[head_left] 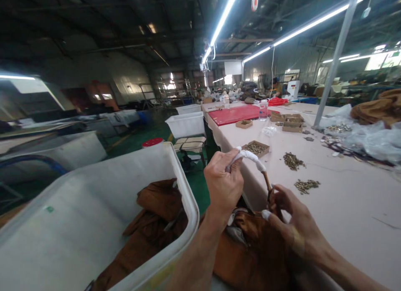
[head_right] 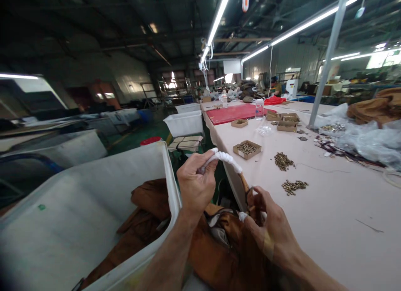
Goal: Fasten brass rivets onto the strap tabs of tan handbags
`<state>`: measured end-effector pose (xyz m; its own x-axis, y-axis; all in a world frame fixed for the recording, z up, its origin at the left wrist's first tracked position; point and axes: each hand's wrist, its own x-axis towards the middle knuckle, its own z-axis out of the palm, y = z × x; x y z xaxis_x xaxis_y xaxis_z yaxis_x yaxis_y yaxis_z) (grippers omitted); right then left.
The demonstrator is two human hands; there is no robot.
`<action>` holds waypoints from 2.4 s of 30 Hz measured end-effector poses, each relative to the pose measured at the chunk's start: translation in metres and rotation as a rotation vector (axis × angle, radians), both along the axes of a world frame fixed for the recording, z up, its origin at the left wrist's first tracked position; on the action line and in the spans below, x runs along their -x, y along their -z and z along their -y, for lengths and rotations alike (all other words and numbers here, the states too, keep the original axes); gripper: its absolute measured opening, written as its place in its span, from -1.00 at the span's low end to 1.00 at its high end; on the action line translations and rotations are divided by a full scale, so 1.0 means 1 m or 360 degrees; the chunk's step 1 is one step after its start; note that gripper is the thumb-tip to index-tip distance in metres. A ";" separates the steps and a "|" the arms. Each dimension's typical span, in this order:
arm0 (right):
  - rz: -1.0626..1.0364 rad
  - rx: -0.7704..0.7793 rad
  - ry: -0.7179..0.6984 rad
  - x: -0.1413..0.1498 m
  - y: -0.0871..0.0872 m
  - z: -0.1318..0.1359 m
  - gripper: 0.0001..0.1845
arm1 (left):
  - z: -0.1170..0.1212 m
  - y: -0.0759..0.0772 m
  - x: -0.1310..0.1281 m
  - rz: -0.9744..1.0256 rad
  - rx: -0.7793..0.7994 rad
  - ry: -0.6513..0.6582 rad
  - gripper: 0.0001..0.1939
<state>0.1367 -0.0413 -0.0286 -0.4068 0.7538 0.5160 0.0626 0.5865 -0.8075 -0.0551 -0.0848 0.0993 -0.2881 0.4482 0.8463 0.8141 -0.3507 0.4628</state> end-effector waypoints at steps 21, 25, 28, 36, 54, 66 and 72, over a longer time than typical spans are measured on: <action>-0.0083 -0.0589 -0.0156 -0.021 -0.023 -0.016 -0.66 | 0.001 0.010 -0.010 -0.1250 0.0717 0.0429 -0.70; -0.0007 -0.0576 -0.0134 -0.022 -0.015 -0.022 -0.68 | -0.001 0.026 -0.005 -0.0826 0.0893 0.0783 -0.73; -0.0051 -0.0505 -0.0069 -0.022 -0.010 -0.025 -0.76 | 0.004 0.025 0.002 -0.0428 0.1095 0.0886 -0.79; 0.0117 0.0529 -0.1144 -0.025 -0.010 -0.032 -0.64 | 0.003 0.020 0.025 0.0245 0.1746 0.1577 -0.64; 0.0022 0.0822 -0.0194 -0.050 0.039 -0.134 -0.49 | -0.006 0.115 0.017 0.2204 0.1418 0.1610 -0.68; 0.0886 0.0390 0.0636 -0.079 0.057 -0.274 -0.68 | 0.012 0.119 0.008 0.2158 0.1337 0.1457 -0.63; 0.1178 0.0413 0.0718 -0.048 0.067 -0.316 -0.72 | 0.009 0.116 0.015 0.2053 0.1353 0.1373 -0.57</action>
